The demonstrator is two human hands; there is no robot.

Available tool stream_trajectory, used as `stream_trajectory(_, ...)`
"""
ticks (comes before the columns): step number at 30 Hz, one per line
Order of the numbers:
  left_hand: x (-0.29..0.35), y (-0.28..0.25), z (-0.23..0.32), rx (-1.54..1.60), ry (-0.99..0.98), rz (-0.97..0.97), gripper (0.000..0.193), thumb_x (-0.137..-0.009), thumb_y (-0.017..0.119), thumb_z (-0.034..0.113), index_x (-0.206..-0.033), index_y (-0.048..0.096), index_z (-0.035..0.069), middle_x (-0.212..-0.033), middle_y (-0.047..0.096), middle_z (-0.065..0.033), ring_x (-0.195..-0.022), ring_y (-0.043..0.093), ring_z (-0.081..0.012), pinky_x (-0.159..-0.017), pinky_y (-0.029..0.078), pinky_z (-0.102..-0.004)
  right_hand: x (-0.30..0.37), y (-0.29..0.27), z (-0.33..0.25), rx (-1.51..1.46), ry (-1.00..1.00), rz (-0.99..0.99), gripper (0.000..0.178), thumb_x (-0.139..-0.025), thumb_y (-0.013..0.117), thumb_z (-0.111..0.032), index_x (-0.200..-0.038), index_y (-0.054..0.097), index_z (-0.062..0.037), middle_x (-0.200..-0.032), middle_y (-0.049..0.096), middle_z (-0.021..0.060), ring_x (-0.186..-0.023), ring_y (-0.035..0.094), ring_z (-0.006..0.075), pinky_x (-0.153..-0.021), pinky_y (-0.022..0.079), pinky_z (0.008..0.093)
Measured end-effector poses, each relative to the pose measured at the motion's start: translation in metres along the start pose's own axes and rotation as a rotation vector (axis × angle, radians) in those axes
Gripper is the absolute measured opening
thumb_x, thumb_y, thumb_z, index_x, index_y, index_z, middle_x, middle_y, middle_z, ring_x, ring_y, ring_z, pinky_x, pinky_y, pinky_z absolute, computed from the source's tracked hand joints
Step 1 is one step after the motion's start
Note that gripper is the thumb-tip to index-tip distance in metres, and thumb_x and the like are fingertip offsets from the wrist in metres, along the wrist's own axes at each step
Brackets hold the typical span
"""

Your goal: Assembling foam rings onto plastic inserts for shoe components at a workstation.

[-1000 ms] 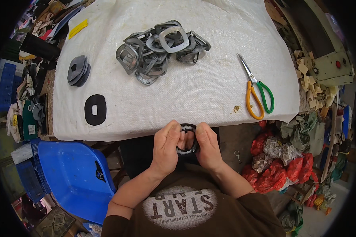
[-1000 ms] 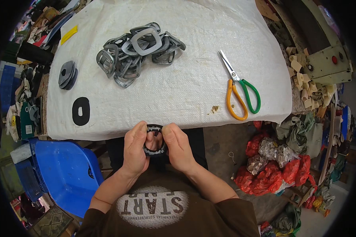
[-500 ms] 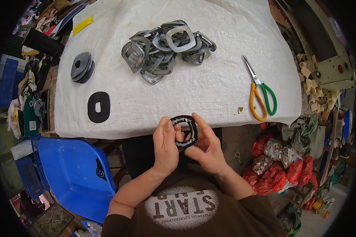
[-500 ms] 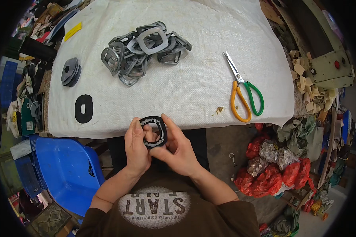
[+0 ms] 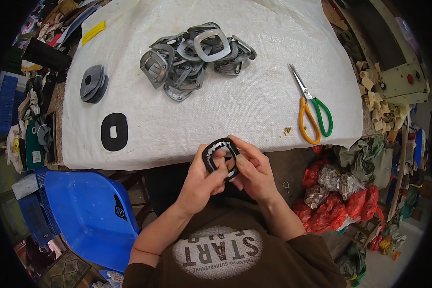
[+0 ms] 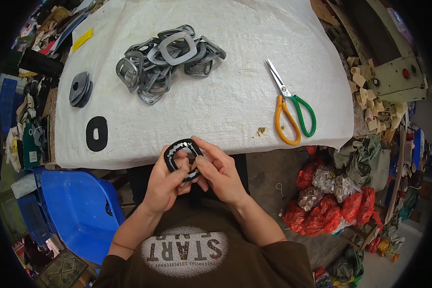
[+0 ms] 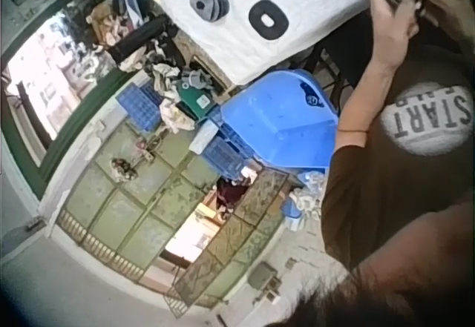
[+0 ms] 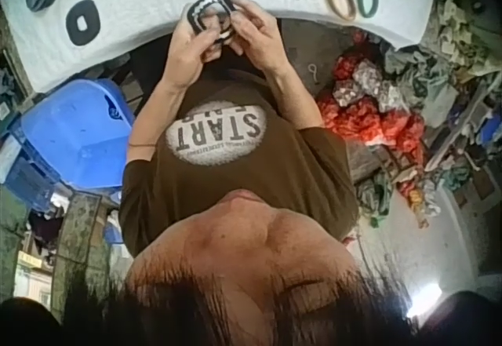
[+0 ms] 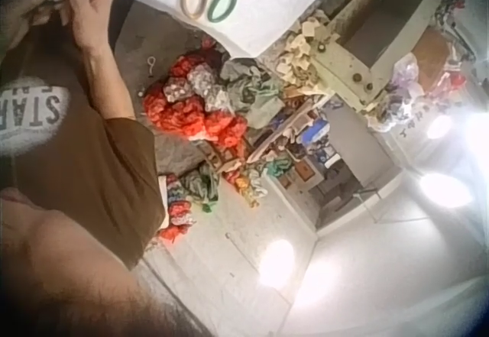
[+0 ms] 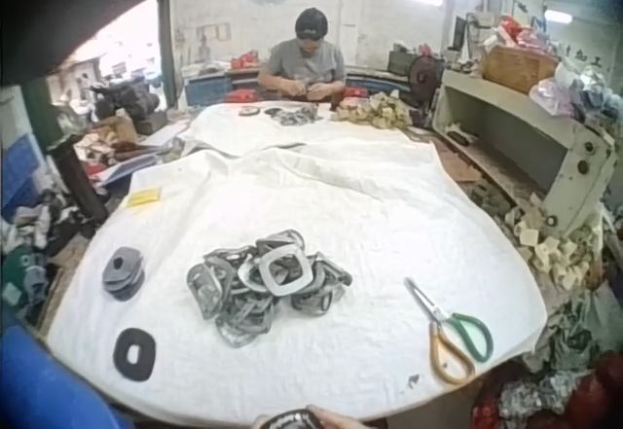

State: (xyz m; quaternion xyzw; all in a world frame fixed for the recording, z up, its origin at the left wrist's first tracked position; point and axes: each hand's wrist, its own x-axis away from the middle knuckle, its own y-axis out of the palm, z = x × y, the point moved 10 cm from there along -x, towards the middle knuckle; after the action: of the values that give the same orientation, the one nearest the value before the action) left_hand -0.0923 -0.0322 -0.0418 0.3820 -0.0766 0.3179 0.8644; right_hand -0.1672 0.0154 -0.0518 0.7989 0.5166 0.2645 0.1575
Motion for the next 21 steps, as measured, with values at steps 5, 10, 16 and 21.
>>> stream_trajectory(5, 0.002, 0.003, 0.002, -0.193, 0.063, -0.13, 0.028, -0.082, 0.049, 0.001, -0.106, 0.035, 0.005, -0.071, 0.042, -0.0003, -0.052, 0.035, -0.0039, -0.044, 0.029, -0.0175, 0.002, 0.006, -0.006, 0.165, -0.076, 0.098, 0.042, -0.091, 0.049, -0.011, -0.131, 0.039, -0.0026, -0.079, 0.055, 0.0019, -0.053, 0.045, 0.005, -0.045, 0.036, 0.0182)
stream_trajectory(10, 0.001, 0.005, -0.002, 0.0, -0.03, -0.119, 0.032, -0.08, 0.047, 0.0, -0.109, 0.032, 0.004, -0.071, 0.043, -0.0004, -0.051, 0.034, -0.0036, -0.042, 0.027, -0.0175, 0.004, 0.002, 0.004, -0.02, 0.026, -0.037, 0.041, -0.091, 0.05, -0.01, -0.13, 0.04, -0.0019, -0.087, 0.057, 0.003, -0.067, 0.049, 0.0033, -0.054, 0.041, 0.0177)
stream_trajectory(16, 0.002, -0.004, -0.012, 0.045, -0.013, -0.03, 0.036, -0.081, 0.05, 0.004, -0.112, 0.034, 0.006, -0.078, 0.043, -0.0008, -0.052, 0.034, -0.0043, -0.042, 0.025, -0.0171, 0.006, 0.015, -0.024, 0.414, -0.194, 0.116, 0.042, -0.089, 0.048, -0.004, -0.131, 0.039, -0.0013, -0.091, 0.058, 0.0048, -0.071, 0.053, 0.0066, -0.059, 0.044, 0.0204)
stream_trajectory(21, 0.0, 0.003, -0.003, 0.091, -0.005, -0.09, 0.035, -0.082, 0.05, 0.006, -0.113, 0.034, 0.006, -0.073, 0.041, 0.0001, -0.053, 0.034, -0.0046, -0.044, 0.029, -0.0186, -0.004, 0.009, -0.007, 0.015, 0.017, 0.092, 0.039, -0.091, 0.046, -0.008, -0.128, 0.039, 0.0002, -0.091, 0.058, 0.0053, -0.071, 0.053, 0.0072, -0.059, 0.045, 0.0204)
